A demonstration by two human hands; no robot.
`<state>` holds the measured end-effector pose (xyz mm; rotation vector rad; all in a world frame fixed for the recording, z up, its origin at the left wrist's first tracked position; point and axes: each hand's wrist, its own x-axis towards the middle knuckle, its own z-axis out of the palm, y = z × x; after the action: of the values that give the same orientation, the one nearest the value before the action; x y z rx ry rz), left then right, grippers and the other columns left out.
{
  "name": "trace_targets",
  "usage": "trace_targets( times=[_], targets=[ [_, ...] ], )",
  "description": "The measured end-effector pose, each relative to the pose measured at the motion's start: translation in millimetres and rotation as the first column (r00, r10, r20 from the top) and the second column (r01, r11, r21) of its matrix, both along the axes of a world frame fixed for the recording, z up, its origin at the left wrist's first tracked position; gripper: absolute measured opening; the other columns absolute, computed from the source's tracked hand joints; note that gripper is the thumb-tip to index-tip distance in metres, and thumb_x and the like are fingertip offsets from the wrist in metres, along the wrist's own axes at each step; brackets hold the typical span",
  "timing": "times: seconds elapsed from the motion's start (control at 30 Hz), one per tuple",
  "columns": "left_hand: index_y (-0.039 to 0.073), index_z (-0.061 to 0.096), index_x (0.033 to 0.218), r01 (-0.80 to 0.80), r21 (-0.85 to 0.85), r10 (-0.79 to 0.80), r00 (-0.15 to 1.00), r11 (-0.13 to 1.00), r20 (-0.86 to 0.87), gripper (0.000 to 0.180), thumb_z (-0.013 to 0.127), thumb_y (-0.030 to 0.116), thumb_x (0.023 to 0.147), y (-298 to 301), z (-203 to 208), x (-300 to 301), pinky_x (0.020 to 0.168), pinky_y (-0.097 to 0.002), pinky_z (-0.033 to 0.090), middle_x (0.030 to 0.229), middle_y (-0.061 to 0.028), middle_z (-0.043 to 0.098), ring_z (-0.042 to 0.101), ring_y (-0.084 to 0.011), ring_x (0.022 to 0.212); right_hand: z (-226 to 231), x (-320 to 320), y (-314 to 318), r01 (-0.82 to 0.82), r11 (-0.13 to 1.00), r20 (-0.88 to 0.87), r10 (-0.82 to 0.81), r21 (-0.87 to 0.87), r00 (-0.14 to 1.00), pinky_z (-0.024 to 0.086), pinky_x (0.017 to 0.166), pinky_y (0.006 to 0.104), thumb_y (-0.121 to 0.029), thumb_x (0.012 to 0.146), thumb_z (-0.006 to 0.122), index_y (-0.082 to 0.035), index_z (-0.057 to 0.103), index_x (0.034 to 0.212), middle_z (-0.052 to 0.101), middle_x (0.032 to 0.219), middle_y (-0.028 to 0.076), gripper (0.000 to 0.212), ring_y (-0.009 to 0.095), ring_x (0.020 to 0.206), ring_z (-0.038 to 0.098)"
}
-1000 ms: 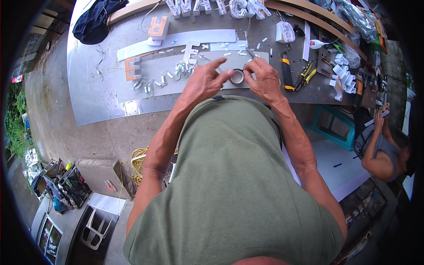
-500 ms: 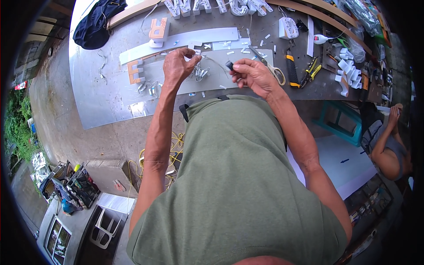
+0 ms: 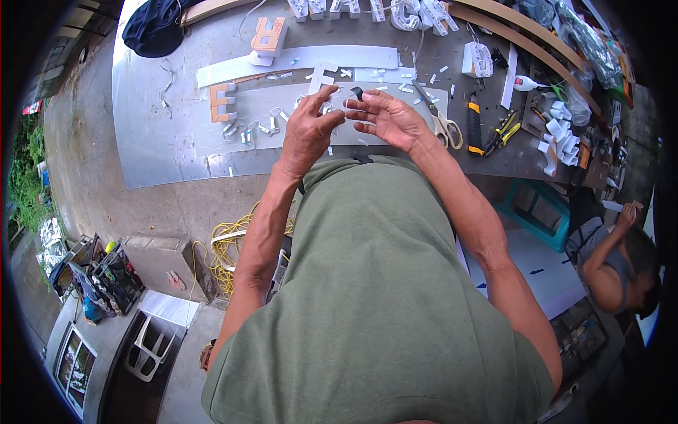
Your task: Wiring and taping together component letters for an illuminated sign.
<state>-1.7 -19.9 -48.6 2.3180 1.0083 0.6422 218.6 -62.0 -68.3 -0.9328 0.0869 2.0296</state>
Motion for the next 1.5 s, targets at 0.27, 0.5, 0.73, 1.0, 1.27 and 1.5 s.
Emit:
trace_targets(
  times=[0.27,0.5,0.73,1.0,1.27,1.5],
  targets=[
    [0.01,0.076,0.103,-0.111,0.234,0.119,0.993,0.966,-0.018,0.029,0.085,0.019,0.077,-9.4,51.9,16.8,0.083,-0.0394,0.057,0.129,-0.0115,0.066,0.065,-0.0302,0.11,-14.7,6.3,-3.6,0.019,0.999,0.03,-0.021,0.05,0.999,0.054,0.088,0.0373,-0.015,0.095,0.07,-0.006,0.07,0.106,0.073,0.11,0.013,0.014,0.023,0.1,0.069],
    [0.005,0.072,0.093,0.416,0.442,-0.599,0.65,0.795,0.467,0.017,0.073,0.021,0.088,-55.1,238.9,75.7,0.066,-0.0372,0.056,0.103,-0.0136,0.071,0.069,-0.0271,0.09,-18.5,28.5,-12.5,0.109,0.993,0.025,-0.11,0.038,0.994,0.055,0.089,0.0392,-0.013,0.09,0.07,-0.007,0.07,0.102,0.073,0.108,0.013,0.013,0.026,0.1,0.07],
    [0.015,0.067,0.135,0.308,0.442,-0.524,0.658,0.842,0.541,0.069,0.067,0.005,0.067,-84.2,271.6,61.3,0.097,-0.0488,0.063,0.132,-0.0081,0.064,0.057,-0.0183,0.128,-12.6,34.1,-11.8,0.122,0.964,-0.091,-0.103,0.238,0.991,0.056,0.084,0.041,-0.009,0.095,0.066,-0.008,0.071,0.106,0.073,0.111,0.016,0.012,0.029,0.098,0.071],
    [-0.006,0.07,0.104,-0.131,-0.859,0.614,0.752,0.496,0.24,0.029,0.071,0.022,0.096,8.0,66.3,36.6,0.053,-0.0231,0.049,0.085,-0.0092,0.071,0.064,-0.0106,0.068,-10.7,73.1,-11.6,0.291,0.88,-0.053,-0.293,0.376,0.955,0.058,0.082,0.0408,-0.009,0.097,0.066,-0.01,0.073,0.111,0.072,0.115,0.019,0.016,0.031,0.1,0.071],
    [-0.009,0.071,0.115,-0.216,-0.932,0.741,0.668,0.291,0.076,0.046,0.082,0.025,0.085,24.1,-19.5,92.7,0.041,-0.0263,0.044,0.085,-0.0131,0.074,0.06,-0.0131,0.051,-15.1,81.2,-15.3,0.28,0.889,0.012,-0.305,0.362,0.952,0.059,0.08,0.0395,-0.008,0.097,0.066,-0.007,0.073,0.11,0.072,0.113,0.019,0.015,0.03,0.098,0.072],
    [-0.005,0.073,0.09,-0.23,-0.971,0.844,0.533,0.067,-0.068,0.036,0.084,0.028,0.083,37.9,-36.1,111.2,0.036,-0.0288,0.034,0.073,-0.0136,0.071,0.046,-0.012,0.041,-19.8,74.5,-32.4,0.242,0.913,0.042,-0.27,0.327,0.962,0.059,0.078,0.0384,-0.008,0.097,0.066,-0.008,0.071,0.11,0.072,0.112,0.017,0.014,0.029,0.097,0.072]
  ],
)
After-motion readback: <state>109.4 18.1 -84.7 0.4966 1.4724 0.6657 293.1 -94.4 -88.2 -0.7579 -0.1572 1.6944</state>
